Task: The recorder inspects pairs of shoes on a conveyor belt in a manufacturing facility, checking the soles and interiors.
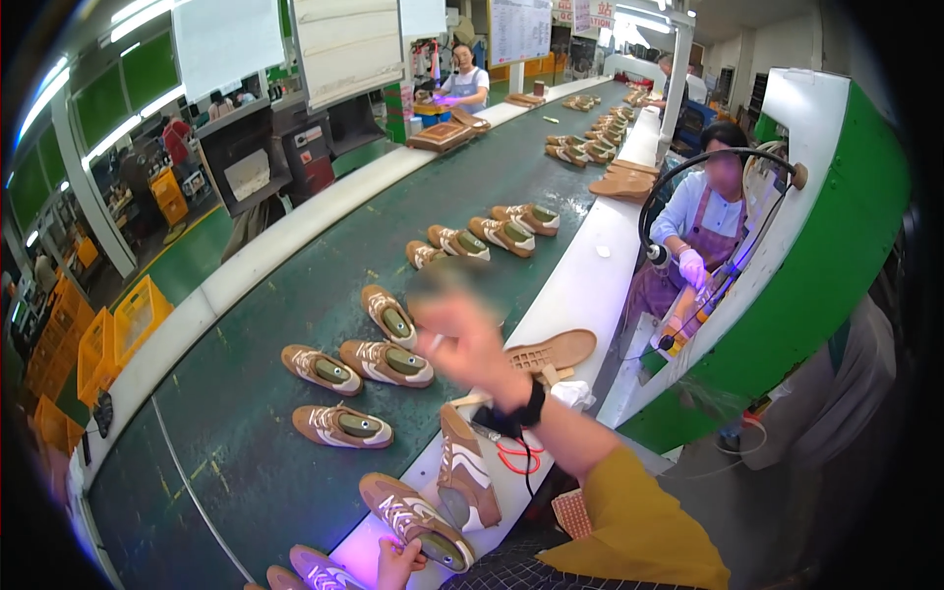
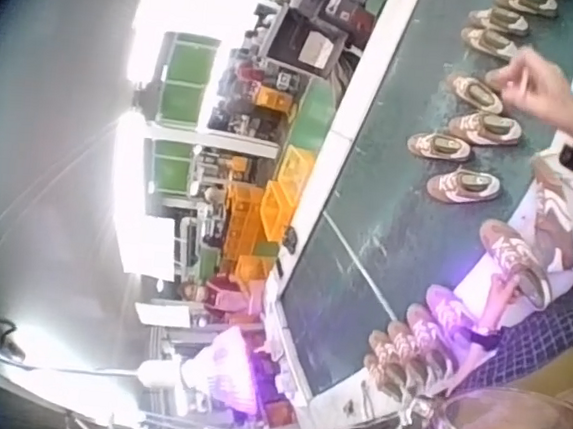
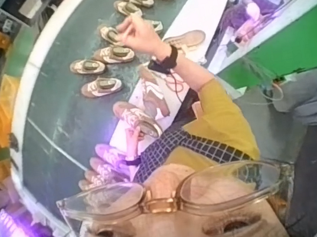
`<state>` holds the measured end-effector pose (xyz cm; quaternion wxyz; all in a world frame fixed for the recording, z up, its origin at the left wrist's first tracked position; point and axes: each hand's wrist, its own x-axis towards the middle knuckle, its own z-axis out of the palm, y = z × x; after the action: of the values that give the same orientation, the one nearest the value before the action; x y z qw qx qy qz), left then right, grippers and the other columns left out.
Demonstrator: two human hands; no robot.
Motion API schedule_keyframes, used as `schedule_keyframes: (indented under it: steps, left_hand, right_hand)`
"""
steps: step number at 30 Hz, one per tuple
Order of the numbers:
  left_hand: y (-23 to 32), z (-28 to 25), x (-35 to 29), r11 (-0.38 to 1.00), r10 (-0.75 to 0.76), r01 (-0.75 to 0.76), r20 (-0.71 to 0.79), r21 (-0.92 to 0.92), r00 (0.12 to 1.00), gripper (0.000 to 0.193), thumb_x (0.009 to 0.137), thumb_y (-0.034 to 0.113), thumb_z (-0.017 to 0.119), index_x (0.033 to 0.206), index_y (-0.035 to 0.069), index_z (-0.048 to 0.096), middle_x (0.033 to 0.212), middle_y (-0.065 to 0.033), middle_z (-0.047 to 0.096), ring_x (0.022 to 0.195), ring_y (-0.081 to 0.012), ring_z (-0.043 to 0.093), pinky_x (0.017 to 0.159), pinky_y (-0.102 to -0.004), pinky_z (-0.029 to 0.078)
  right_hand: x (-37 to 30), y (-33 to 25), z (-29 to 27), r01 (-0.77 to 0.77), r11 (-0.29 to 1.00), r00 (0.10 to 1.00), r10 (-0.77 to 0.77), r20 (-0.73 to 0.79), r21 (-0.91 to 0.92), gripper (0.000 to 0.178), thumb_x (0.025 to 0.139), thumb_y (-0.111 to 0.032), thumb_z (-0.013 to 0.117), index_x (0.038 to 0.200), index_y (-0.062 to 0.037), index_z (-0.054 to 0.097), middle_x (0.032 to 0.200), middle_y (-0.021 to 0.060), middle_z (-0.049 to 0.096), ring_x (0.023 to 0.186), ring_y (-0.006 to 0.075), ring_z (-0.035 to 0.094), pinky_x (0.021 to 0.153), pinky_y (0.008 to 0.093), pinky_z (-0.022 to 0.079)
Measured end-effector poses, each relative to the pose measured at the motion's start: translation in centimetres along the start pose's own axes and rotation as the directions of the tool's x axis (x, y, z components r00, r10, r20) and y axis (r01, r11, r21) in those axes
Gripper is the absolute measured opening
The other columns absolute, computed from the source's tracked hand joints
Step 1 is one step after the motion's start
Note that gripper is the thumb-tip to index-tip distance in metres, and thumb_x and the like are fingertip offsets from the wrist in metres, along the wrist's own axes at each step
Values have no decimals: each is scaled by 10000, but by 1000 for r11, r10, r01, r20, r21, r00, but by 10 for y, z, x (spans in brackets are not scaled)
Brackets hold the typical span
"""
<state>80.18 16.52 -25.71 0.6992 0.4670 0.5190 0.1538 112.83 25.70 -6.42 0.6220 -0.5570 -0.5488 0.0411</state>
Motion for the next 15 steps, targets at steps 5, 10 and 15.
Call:
schedule_keyframes:
  steps: [5,10,15]
  left_hand:
    - [9,6,-4,990,-141,142,-56,10,988,405,854,275,629,1084,14,423,909,-114,583,774,-177,597,596,-287,517]
    - [-11,5,10,989,-76,83,61,-119,995,560,861,286,629,1223,17,298,1063,-150,559,852,-223,630,664,-320,563]
    - [-13,12,17,988,-15,30,99,-152,995,587,842,270,660,1223,8,298,1123,-161,531,928,-230,611,746,-325,553]
  right_hand:
    - [98,-48,-33,-36,888,988,102,-120,459,276,920,-254,539,721,-65,509,625,43,611,556,59,546,483,204,428]
    - [51,-34,-6,-161,877,987,128,102,452,304,950,-301,452,789,-55,527,718,46,625,563,57,551,491,185,434]
    - [-13,23,17,-398,882,896,315,313,251,201,908,-236,527,859,-41,530,779,42,621,615,65,561,525,203,453]
